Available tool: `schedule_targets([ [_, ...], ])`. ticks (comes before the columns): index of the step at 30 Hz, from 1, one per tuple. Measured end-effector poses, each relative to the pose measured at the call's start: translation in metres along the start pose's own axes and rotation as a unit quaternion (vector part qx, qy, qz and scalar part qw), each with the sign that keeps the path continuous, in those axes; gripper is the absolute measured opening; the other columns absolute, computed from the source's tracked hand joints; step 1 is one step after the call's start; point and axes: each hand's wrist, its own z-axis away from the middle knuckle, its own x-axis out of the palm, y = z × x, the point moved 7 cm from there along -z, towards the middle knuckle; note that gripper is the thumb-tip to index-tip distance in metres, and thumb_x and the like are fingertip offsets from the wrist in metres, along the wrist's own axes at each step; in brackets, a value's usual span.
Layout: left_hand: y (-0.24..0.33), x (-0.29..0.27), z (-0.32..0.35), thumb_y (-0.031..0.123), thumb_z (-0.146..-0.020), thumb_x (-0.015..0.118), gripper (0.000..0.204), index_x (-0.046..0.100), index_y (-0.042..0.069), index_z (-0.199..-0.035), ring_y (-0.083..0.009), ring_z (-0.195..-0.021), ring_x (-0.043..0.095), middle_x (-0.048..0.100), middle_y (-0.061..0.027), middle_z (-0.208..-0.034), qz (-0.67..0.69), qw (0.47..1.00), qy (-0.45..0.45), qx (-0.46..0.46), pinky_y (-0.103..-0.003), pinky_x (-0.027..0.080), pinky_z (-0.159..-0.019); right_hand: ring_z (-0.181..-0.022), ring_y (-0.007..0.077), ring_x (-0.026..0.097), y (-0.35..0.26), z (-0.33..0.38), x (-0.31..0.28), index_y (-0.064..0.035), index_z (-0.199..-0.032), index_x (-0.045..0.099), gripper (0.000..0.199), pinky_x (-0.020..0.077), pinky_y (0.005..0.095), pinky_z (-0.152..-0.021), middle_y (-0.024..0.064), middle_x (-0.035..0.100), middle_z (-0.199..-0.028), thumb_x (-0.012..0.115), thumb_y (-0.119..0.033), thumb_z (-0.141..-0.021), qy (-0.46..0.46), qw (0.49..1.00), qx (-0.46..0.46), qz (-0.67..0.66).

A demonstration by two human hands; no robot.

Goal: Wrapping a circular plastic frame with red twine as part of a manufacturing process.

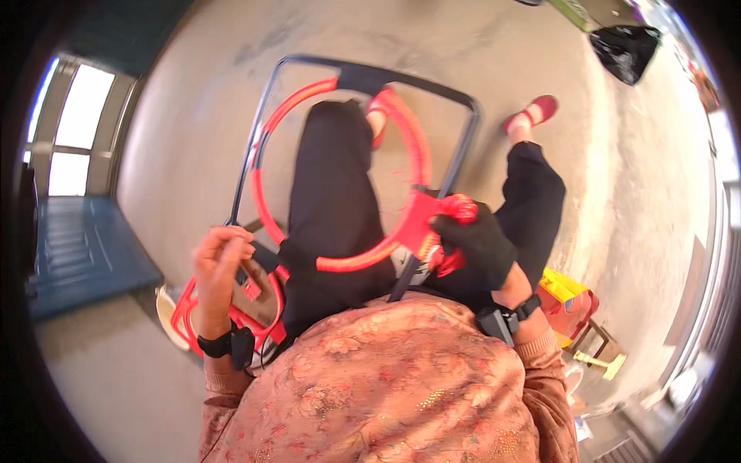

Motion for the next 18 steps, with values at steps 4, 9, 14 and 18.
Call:
schedule_targets([
  [4,0.057,0.114,-0.035,0.017,-0.096,0.052,0.023,0.058,-0.002,-0.107,-0.0125,-0.080,0.063,0.066,-0.0084,-0.093,0.159,0.973,-0.167,0.024,-0.027,0.051,-0.074,-0.056,0.0060,0.052,-0.028,0.005,0.020,-0.0012,-0.089,0.062,0.021,0.0410,0.0237,-0.052,-0.0010,0.056,-0.062,0.070,-0.020,-0.084,-0.047,0.998,-0.021,0.018],
  [9,-0.002,0.218,-0.039,0.023,-0.098,0.052,0.023,0.059,0.002,-0.105,-0.0102,-0.080,0.063,0.066,-0.0056,-0.092,0.329,0.882,-0.310,-0.136,-0.025,0.052,-0.070,-0.058,0.0079,0.054,-0.017,0.006,0.020,-0.0002,-0.099,0.062,0.027,0.0441,0.0247,-0.054,0.0011,0.060,-0.070,0.068,-0.023,-0.085,-0.040,0.999,0.015,-0.007],
  [14,-0.024,0.234,-0.029,0.027,-0.098,0.052,0.024,0.061,0.004,-0.098,-0.0082,-0.070,0.062,0.065,-0.0029,-0.084,0.401,0.839,-0.266,-0.253,-0.022,0.051,-0.060,-0.065,0.0104,0.058,0.008,0.033,-0.077,-0.0024,-0.101,0.063,0.022,0.0452,0.0236,-0.058,0.0062,0.066,-0.083,0.059,-0.021,-0.091,0.175,0.964,-0.083,-0.180],
  [18,-0.030,0.238,-0.033,0.026,-0.097,0.053,0.021,0.062,0.006,-0.094,-0.0077,-0.070,0.061,0.065,-0.0014,-0.082,0.403,0.825,-0.283,-0.277,-0.022,0.050,-0.061,-0.064,0.0068,0.052,0.060,0.077,-0.169,-0.0047,-0.112,0.060,0.030,0.0408,0.0217,-0.055,0.0026,0.062,-0.089,0.057,-0.028,-0.093,0.369,0.860,-0.118,-0.332],
])
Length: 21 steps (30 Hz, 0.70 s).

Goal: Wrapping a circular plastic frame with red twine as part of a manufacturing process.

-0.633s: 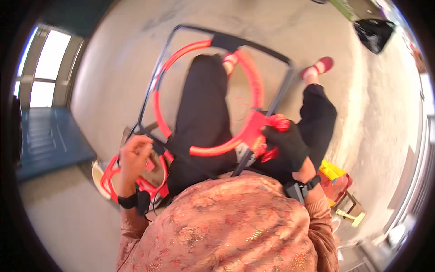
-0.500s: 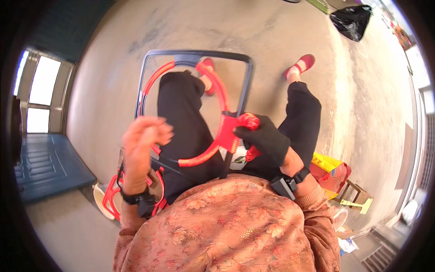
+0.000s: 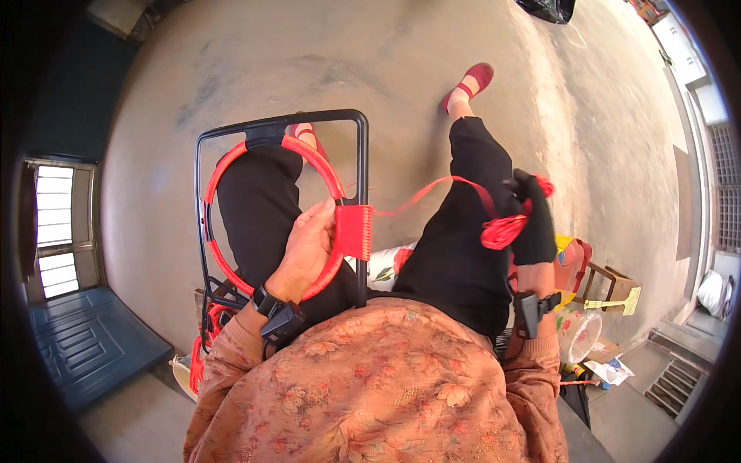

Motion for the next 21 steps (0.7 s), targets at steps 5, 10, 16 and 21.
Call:
schedule_targets([
  [5,0.000,0.010,0.001,0.023,-0.097,0.054,0.018,0.061,0.007,-0.092,-0.0076,-0.072,0.062,0.066,-0.0012,-0.084,-0.070,0.994,-0.078,0.024,-0.023,0.050,-0.066,-0.056,0.0050,0.042,-0.016,-0.015,-0.099,-0.0062,-0.117,0.058,0.034,0.0353,0.0192,-0.049,-0.0011,0.060,-0.082,0.058,-0.031,-0.094,-0.005,0.980,0.001,-0.199],
  [10,-0.016,0.014,0.010,0.020,-0.097,0.052,0.016,0.059,0.006,-0.096,-0.0092,-0.076,0.063,0.065,-0.0013,-0.086,-0.092,0.993,-0.075,-0.003,-0.024,0.051,-0.068,-0.069,0.0144,0.053,-0.027,-0.050,-0.265,-0.0098,-0.117,0.059,0.041,0.0460,0.0339,-0.067,0.0012,0.059,-0.079,0.049,-0.044,-0.095,0.002,0.991,-0.062,-0.121],
  [16,-0.014,0.025,0.028,0.027,-0.100,0.046,0.034,0.053,-0.002,-0.115,-0.0173,-0.078,0.067,0.068,-0.0153,-0.097,-0.187,0.970,-0.136,-0.075,-0.022,0.052,-0.060,-0.113,0.0266,0.053,-0.055,-0.027,-0.328,-0.0052,-0.124,0.053,0.051,0.0407,0.0469,-0.099,0.0104,0.057,-0.124,0.048,-0.046,-0.094,0.272,0.946,-0.066,-0.161],
  [21,-0.005,0.018,0.024,0.028,-0.100,0.044,0.034,0.053,-0.001,-0.116,-0.0199,-0.081,0.068,0.067,-0.0152,-0.097,-0.104,0.990,-0.084,-0.043,-0.024,0.053,-0.063,-0.116,0.0216,0.053,-0.063,0.024,-0.079,0.0000,-0.130,0.048,0.041,0.0384,0.0331,-0.102,0.0139,0.058,-0.122,0.052,-0.018,-0.093,-0.145,0.987,-0.032,0.065],
])
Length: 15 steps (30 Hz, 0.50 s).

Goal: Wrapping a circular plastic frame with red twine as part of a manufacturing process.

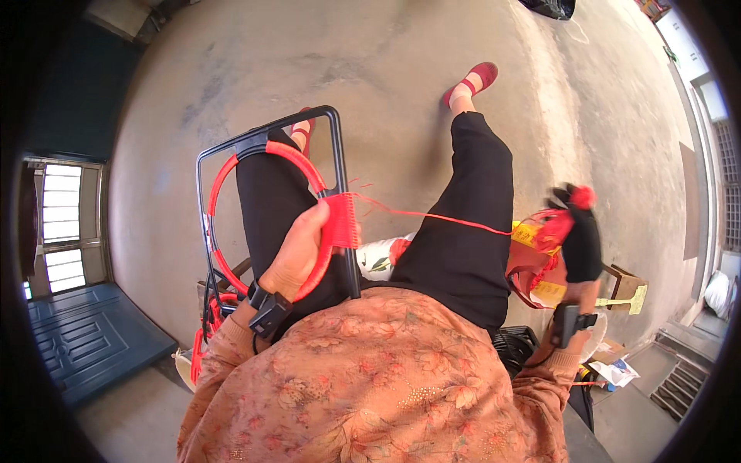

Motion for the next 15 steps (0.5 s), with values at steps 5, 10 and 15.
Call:
schedule_targets([
  [5,-0.004,-0.014,-0.018,0.016,-0.099,0.043,0.024,0.052,0.000,-0.114,-0.0174,-0.087,0.065,0.064,-0.0121,-0.102,0.135,0.985,0.082,0.066,-0.030,0.053,-0.077,-0.092,0.0233,0.062,0.099,0.002,0.209,-0.0045,-0.127,0.051,0.059,0.0489,0.0349,-0.081,0.0181,0.065,-0.101,0.075,-0.024,-0.077,-0.433,0.800,0.000,0.416],
  [10,0.001,-0.021,-0.012,0.000,-0.094,0.049,0.015,0.056,-0.001,-0.107,-0.0098,-0.079,0.061,0.063,-0.0053,-0.094,-0.056,0.987,0.129,0.076,-0.023,0.051,-0.072,-0.087,0.0230,0.064,0.153,-0.037,0.284,-0.0068,-0.136,0.039,0.073,0.0512,0.0325,-0.077,0.0164,0.064,-0.095,0.076,-0.016,-0.074,-0.368,0.854,0.017,0.367],
  [15,0.046,-0.023,0.023,-0.004,-0.092,0.051,0.016,0.056,-0.003,-0.108,-0.0099,-0.085,0.057,0.057,-0.0060,-0.099,-0.214,0.855,0.299,0.366,-0.022,0.047,-0.077,-0.111,0.0174,0.055,0.120,-0.073,0.276,-0.0040,-0.137,0.038,0.071,0.0484,0.0313,-0.090,0.0118,0.054,-0.124,0.071,0.001,-0.075,-0.173,0.962,-0.023,0.211],
])
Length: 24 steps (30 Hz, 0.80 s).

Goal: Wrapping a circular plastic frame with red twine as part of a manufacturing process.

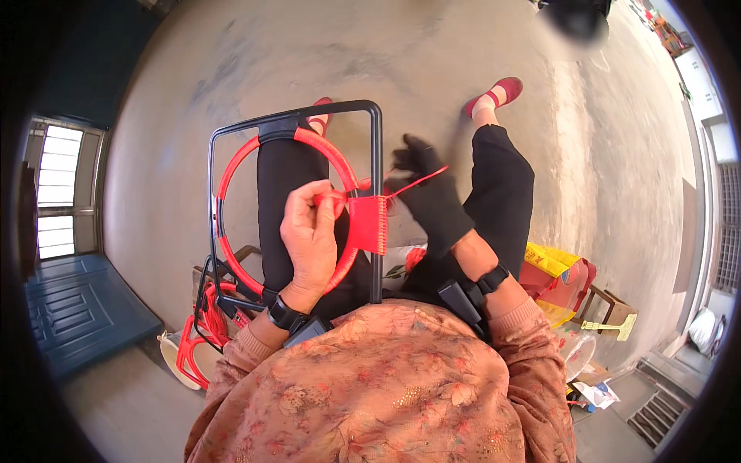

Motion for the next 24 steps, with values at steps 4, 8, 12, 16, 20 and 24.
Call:
schedule_targets([
  [4,0.042,0.000,0.010,-0.003,-0.089,0.055,0.019,0.056,-0.003,-0.108,-0.0149,-0.092,0.057,0.054,-0.0117,-0.109,-0.223,0.940,-0.020,0.257,-0.025,0.049,-0.076,-0.117,0.0295,0.053,-0.084,0.027,0.029,-0.0046,-0.125,0.052,0.060,0.0419,0.0376,-0.098,0.0116,0.055,-0.127,0.071,-0.001,-0.068,-0.043,0.923,-0.279,0.261],
  [8,0.040,0.004,0.012,-0.002,-0.089,0.055,0.020,0.054,-0.005,-0.109,-0.0165,-0.096,0.057,0.055,-0.0143,-0.111,-0.126,0.958,-0.028,0.255,-0.027,0.048,-0.082,-0.113,0.0329,0.054,-0.081,0.032,0.055,-0.0059,-0.113,0.060,0.046,0.0435,0.0414,-0.095,0.0141,0.059,-0.118,0.073,-0.007,-0.068,-0.085,0.861,-0.366,0.343],
  [12,0.010,-0.001,0.000,0.001,-0.092,0.053,0.024,0.051,-0.005,-0.115,-0.0143,-0.098,0.056,0.058,-0.0112,-0.107,-0.050,0.997,-0.019,0.056,-0.027,0.047,-0.085,-0.081,0.0115,0.062,-0.081,0.030,-0.018,-0.0024,-0.102,0.061,0.023,0.0485,0.0267,-0.076,0.0074,0.067,-0.088,0.064,0.001,-0.079,0.022,0.976,-0.154,0.155],
  [16,-0.033,-0.002,0.001,0.010,-0.096,0.052,0.023,0.050,-0.002,-0.116,-0.0095,-0.092,0.058,0.060,-0.0058,-0.103,0.066,0.990,-0.059,-0.108,-0.023,0.050,-0.076,-0.081,0.0167,0.066,-0.065,0.041,-0.112,-0.0024,-0.095,0.066,0.016,0.0502,0.0284,-0.070,0.0111,0.068,-0.085,0.061,-0.003,-0.080,0.071,0.888,-0.130,0.436],
  [20,-0.041,0.008,0.003,0.013,-0.097,0.053,0.017,0.057,-0.001,-0.105,-0.0058,-0.080,0.058,0.063,-0.0028,-0.093,0.191,0.956,-0.075,-0.209,-0.021,0.049,-0.072,-0.076,0.0207,0.065,0.021,0.067,-0.319,0.0040,-0.095,0.064,0.017,0.0509,0.0318,-0.075,0.0114,0.068,-0.085,0.055,-0.008,-0.087,0.258,0.965,-0.029,0.045],
  [24,-0.046,0.013,0.003,0.016,-0.096,0.055,0.014,0.058,0.002,-0.099,-0.0046,-0.073,0.058,0.063,-0.0002,-0.087,0.252,0.933,-0.077,-0.247,-0.020,0.049,-0.065,-0.102,0.0222,0.061,0.047,0.094,-0.409,0.0024,-0.116,0.058,0.029,0.0465,0.0322,-0.091,0.0138,0.063,-0.114,0.050,-0.003,-0.088,0.277,0.961,-0.007,0.017],
])
